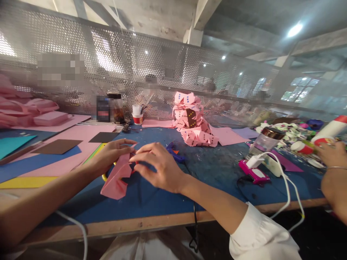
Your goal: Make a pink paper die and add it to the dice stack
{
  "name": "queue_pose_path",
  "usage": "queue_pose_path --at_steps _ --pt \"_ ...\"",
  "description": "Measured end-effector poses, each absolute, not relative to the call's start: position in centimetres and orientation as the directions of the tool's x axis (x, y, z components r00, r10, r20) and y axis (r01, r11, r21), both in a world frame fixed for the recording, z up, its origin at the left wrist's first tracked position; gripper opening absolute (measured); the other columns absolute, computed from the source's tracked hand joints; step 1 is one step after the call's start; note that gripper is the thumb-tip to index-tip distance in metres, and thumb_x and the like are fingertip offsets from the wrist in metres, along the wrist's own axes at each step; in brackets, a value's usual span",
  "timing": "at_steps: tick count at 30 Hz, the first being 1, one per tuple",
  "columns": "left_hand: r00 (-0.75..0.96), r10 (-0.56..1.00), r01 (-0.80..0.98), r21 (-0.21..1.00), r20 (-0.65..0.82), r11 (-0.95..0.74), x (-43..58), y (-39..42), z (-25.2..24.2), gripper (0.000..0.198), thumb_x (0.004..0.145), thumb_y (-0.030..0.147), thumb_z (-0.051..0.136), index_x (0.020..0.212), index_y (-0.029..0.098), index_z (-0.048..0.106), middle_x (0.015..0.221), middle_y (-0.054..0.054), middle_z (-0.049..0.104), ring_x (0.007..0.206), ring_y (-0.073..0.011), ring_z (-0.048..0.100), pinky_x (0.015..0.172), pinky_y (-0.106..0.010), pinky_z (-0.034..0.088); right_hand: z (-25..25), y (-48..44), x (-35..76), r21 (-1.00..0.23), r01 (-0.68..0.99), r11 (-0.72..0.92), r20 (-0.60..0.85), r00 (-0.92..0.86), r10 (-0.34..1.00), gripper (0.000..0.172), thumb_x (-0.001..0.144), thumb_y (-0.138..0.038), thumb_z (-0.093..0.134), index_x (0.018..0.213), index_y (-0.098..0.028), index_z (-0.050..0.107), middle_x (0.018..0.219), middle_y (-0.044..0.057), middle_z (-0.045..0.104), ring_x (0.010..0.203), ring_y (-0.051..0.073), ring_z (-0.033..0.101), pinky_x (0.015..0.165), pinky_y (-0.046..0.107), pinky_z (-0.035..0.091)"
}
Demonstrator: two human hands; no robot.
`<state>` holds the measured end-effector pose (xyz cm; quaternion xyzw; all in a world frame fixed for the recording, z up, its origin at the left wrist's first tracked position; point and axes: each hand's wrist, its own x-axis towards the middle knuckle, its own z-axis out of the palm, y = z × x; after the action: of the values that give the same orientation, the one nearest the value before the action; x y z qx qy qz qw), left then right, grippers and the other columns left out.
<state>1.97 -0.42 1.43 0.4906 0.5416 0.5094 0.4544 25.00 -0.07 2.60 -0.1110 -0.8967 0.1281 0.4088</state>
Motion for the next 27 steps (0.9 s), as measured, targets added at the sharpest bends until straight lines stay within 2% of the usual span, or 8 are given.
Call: queue_pose_path --at_steps 4,8,15,22,27 --pt "-0.12 0.992 0.126 0.992 0.036 -0.021 2.3 -0.5 1.6 0.045 0.07 0.039 0.08 0.105 0.016 0.065 0.079 -0.006 0.077 0.066 -0.0217 0.072 0.061 -0.03 0.054 2.0 -1.7 24.6 -0.034 0.073 0.997 0.634 -0.769 0.078 0.03 0.098 -0.031 0.058 0.128 -0.031 0.061 0.137 0.005 0.057 0.126 0.021 0.05 0.108 0.041 0.041" --pt "-0.1 0.993 0.134 0.99 0.059 -0.045 2.2 -0.5 1.5 0.045 0.071 0.042 0.08 0.105 0.016 0.064 0.08 -0.006 0.078 0.067 -0.0217 0.072 0.064 -0.031 0.055 1.4 -1.4 24.4 0.06 0.088 0.994 0.612 -0.79 0.033 0.024 0.098 -0.025 0.056 0.12 -0.026 0.065 0.136 0.005 0.06 0.128 0.022 0.048 0.109 0.043 0.038" --pt "-0.094 0.995 0.099 0.995 0.04 -0.031 1.8 -0.4 1.7 0.049 0.073 0.04 0.08 0.112 0.015 0.063 0.084 -0.008 0.077 0.069 -0.0215 0.072 0.063 -0.031 0.055 1.7 0.3 24.8 -0.085 0.177 0.98 0.671 -0.717 0.188 0.016 0.093 -0.016 0.056 0.103 -0.024 0.065 0.129 0.006 0.064 0.122 0.023 0.053 0.103 0.043 0.04" --pt "-0.057 0.998 0.006 0.999 -0.031 0.031 0.9 -0.1 2.0 0.05 0.077 0.044 0.077 0.12 0.021 0.065 0.104 -0.01 0.077 0.079 -0.0226 0.074 0.061 -0.03 0.059 1.9 3.3 25.6 -0.268 0.215 0.939 0.714 -0.61 0.343 0.015 0.091 -0.013 0.057 0.099 -0.024 0.065 0.12 0.007 0.064 0.116 0.022 0.057 0.104 0.044 0.041" --pt "0.026 0.993 -0.102 0.988 -0.114 0.116 0.7 0.2 2.5 0.041 0.077 0.043 0.076 0.109 0.017 0.073 0.094 -0.01 0.077 0.076 -0.0221 0.074 0.064 -0.029 0.06 1.7 5.5 26.1 -0.334 0.235 0.913 0.709 -0.575 0.408 0.015 0.091 -0.013 0.057 0.096 -0.023 0.066 0.115 0.008 0.066 0.115 0.022 0.058 0.103 0.045 0.042"
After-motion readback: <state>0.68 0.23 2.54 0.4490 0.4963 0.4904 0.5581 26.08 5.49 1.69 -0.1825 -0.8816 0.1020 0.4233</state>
